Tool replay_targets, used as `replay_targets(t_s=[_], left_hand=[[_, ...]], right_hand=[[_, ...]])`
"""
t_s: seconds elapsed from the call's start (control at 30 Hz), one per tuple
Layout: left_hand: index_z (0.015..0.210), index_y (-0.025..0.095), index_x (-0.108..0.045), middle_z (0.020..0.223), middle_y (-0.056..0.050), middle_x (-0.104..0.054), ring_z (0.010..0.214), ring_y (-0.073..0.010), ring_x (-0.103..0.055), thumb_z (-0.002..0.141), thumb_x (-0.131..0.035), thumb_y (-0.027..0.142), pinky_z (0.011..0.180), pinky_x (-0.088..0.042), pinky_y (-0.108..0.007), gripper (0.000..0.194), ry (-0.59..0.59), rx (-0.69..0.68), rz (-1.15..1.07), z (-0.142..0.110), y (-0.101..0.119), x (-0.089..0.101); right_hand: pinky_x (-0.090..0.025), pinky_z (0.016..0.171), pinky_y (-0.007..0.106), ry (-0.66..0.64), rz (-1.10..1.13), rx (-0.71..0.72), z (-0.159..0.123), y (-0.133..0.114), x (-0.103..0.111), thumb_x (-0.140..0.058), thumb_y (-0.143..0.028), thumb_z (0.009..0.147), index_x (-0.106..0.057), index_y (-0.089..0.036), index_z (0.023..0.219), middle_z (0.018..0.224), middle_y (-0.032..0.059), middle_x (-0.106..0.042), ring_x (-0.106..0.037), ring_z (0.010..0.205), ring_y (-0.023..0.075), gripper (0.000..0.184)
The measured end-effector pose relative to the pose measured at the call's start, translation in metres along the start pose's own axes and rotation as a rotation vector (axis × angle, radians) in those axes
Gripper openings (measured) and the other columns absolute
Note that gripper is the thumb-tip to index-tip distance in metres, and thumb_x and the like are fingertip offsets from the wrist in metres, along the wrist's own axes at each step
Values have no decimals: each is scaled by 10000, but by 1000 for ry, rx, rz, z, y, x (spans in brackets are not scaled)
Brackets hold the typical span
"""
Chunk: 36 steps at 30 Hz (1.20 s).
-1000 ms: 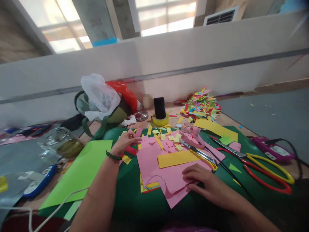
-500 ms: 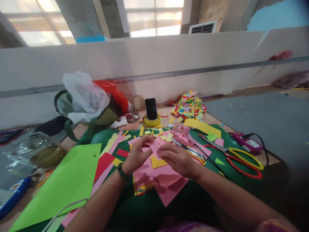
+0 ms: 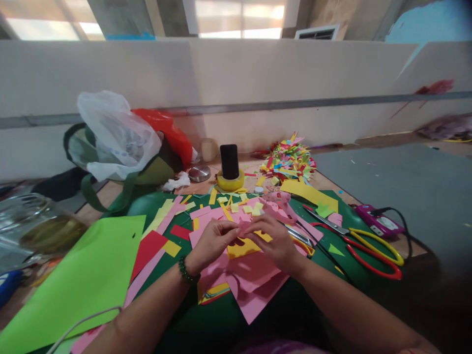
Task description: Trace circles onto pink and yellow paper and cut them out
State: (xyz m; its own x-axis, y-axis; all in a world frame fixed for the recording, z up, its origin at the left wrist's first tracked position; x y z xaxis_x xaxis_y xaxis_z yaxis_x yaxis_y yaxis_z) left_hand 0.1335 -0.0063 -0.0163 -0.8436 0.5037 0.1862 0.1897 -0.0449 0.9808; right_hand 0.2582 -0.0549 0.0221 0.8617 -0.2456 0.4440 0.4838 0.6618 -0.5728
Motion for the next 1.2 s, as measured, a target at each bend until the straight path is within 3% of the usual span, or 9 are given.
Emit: replay_targets(t_s=[0.13,0.27,0.43,0.7,0.97,1.2], left_hand=[[792,153,-745,740,-65,-738,675,-183,-664,784,-638,459,607,-506,-256,324,-31,-59,91,-4,10,-7],[781,161,-737,730,-51,-735,671,-177,-657,815,-606,430,630,-525,-264,302,-57,-82,102,-7,14,-13],[765,161,-716,713,-46,-712,687,-178,-660,837,-585,409,646,-537,-267,290,-79,-120,142,-9,17,-16],[759,158,-682,741,-52,-705,722,-181,-661,863,-530,389,673,-521,-268,296,-89,-121,187,-11,18,-18],[782,155,-688,746,-54,-716,694,-176,-653,842,-592,450,605,-502,-244,316,-63,-133,214,-11,18,-19],[789,162,-691,755,-55,-721,711,-179,-674,854,-570,439,636,-538,-259,310,-50,-137,170,-10,17,-19]], right_hand=[[-543,757,337,-23,310,-395,-1,32,0,-721,-436,775,-619,-196,656,854,60,-691,-664,898,215,287],[-529,638,299,-95,518,-595,-6,41,-10,-756,-451,710,-605,-181,650,711,24,-668,-644,677,164,315],[-468,536,251,-77,506,-631,-8,42,-9,-775,-406,681,-593,-180,623,629,-6,-622,-574,577,126,296],[-449,543,256,-73,501,-645,-10,46,-11,-758,-320,669,-598,-179,614,624,-6,-624,-574,575,128,220],[-522,610,308,-84,557,-655,-10,42,-13,-784,-407,669,-586,-188,628,635,19,-669,-638,622,168,299],[-511,580,285,-67,499,-606,-8,40,-9,-788,-421,673,-589,-186,620,626,7,-655,-626,606,157,313]])
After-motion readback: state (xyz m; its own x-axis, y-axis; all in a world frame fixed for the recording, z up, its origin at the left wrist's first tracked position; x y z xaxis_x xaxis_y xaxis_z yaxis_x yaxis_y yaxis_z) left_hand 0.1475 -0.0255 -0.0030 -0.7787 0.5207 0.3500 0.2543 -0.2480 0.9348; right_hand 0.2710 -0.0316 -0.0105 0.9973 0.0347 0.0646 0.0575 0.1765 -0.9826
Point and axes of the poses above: each hand's wrist, its own z-axis towards the middle knuckle, its own x-axis out of the back of the hand, y = z × x, the point moved 8 cm from there along z, towards the middle knuckle
